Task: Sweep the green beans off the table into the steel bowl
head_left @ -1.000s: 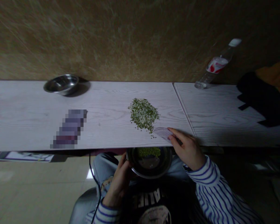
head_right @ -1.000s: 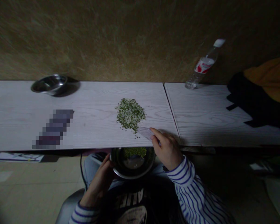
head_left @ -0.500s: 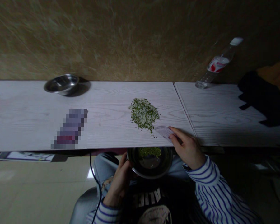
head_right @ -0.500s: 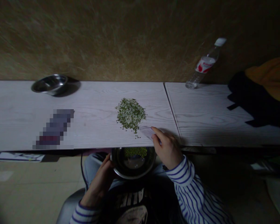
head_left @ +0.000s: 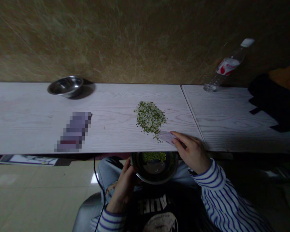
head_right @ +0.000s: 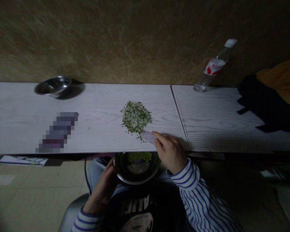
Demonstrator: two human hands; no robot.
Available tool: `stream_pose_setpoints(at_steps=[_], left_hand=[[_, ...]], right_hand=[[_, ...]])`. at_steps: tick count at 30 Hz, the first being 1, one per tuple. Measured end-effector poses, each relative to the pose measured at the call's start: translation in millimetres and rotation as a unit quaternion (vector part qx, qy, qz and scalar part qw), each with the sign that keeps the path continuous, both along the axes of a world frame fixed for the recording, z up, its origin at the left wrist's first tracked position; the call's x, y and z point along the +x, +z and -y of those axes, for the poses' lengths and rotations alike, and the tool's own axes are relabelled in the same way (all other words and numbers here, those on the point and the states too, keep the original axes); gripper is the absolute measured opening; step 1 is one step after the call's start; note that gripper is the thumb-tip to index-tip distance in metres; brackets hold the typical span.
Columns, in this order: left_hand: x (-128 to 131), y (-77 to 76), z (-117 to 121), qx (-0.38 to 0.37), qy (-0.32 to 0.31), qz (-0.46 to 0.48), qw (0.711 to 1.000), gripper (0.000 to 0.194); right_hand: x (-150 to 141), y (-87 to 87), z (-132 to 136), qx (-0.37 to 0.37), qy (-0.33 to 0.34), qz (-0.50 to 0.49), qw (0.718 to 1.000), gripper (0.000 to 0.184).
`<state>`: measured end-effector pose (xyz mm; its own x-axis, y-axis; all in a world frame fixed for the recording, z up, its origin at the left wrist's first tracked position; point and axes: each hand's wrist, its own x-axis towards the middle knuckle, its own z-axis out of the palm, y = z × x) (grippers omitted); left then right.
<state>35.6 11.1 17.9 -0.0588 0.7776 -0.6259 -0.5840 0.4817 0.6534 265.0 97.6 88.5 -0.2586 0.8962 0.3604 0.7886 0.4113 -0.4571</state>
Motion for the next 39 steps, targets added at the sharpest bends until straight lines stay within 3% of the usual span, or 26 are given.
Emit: stream_pose_setpoints(at_steps=[8,14,28,39], left_hand=[[0,1.0,2,0.000,0.008,-0.003,1.000,0.048],[0,5.4,1,-0.002,0.004,-0.006,1.000,0.046],[-1,6.5,1,-0.006,-0.005,-0.015,1.000,0.057],[-2,9.9,2,0.000,-0.003,-0.014,1.000,0.054]], right_hand=[[-2,-2.3,-11,0.006,0.012,0.000,1.000,0.031],[0,0.6,-5,0.003,0.034,0.001,0.999,0.029],[0,-2.9,-8,0.012,0.020,-0.012,1.000,0.030],[-11,-1.1,-17,0.013,0.043,0.018,0.999,0.030]])
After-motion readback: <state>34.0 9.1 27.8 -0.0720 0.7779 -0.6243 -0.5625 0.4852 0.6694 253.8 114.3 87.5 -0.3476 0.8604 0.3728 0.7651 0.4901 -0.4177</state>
